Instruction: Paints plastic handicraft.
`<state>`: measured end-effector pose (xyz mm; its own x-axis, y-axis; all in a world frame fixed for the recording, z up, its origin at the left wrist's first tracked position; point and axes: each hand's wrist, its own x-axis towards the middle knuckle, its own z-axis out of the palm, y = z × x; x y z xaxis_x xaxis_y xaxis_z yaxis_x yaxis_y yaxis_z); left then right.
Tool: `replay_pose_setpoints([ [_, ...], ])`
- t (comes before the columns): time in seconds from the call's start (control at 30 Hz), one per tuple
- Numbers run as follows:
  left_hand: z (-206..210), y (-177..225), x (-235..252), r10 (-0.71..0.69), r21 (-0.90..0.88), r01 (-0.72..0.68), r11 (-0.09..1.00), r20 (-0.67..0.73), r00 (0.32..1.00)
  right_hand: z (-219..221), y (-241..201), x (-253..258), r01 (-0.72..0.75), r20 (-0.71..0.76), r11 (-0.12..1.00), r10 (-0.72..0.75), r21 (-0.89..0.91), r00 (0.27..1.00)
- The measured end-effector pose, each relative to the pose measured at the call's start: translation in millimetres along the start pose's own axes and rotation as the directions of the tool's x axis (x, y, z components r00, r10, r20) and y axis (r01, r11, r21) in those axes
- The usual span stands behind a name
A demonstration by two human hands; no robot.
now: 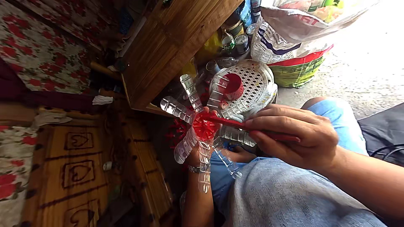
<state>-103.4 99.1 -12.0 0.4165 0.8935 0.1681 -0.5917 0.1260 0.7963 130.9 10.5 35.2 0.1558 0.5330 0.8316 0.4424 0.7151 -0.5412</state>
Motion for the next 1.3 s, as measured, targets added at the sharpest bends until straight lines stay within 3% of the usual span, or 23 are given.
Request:
replay_pose_setpoints([
  [0.23,20.2,1.6,0.8,0.157,0.041,-0.155,0.987,-0.063,0.986,7.2,-6.5,-10.2,0.008,0.04,1.0,-0.009,0.011,0.999],
  [0.37,31.7,6.7,-1.8,0.03,-0.028,-0.033,0.999,-0.096,0.995,9.0,-2.3,-7.3,0.008,0.003,1.0,-0.008,-0.021,1.0],
  [0.53,16.8,-1.7,0.0,0.077,0.012,-0.076,0.997,-0.131,0.988,9.0,-6.3,-11.0,-0.009,0.047,1.0,0.008,0.018,0.999],
  [0.7,5.2,-5.1,-0.5,0.053,-0.101,-0.05,0.994,0.035,0.998,3.7,-8.0,-11.2,0.006,0.019,1.0,-0.006,0.003,1.0],
  [0.97,-0.5,-6.1,2.5,0.065,-0.096,-0.063,0.993,0.016,0.998,5.2,-2.2,-9.8,-0.009,0.035,1.0,0.009,0.026,0.999],
  [1.2,-0.9,-6.8,7.2,0.079,-0.025,-0.077,0.997,0.104,0.991,5.8,1.6,-6.0,-0.012,0.013,1.0,0.012,-0.004,1.0],
  [1.3,13.7,-0.5,11.0,0.067,-0.075,-0.069,0.995,-0.022,0.997,7.6,-0.6,-10.6,-0.003,0.068,1.0,0.003,0.008,0.998],
])
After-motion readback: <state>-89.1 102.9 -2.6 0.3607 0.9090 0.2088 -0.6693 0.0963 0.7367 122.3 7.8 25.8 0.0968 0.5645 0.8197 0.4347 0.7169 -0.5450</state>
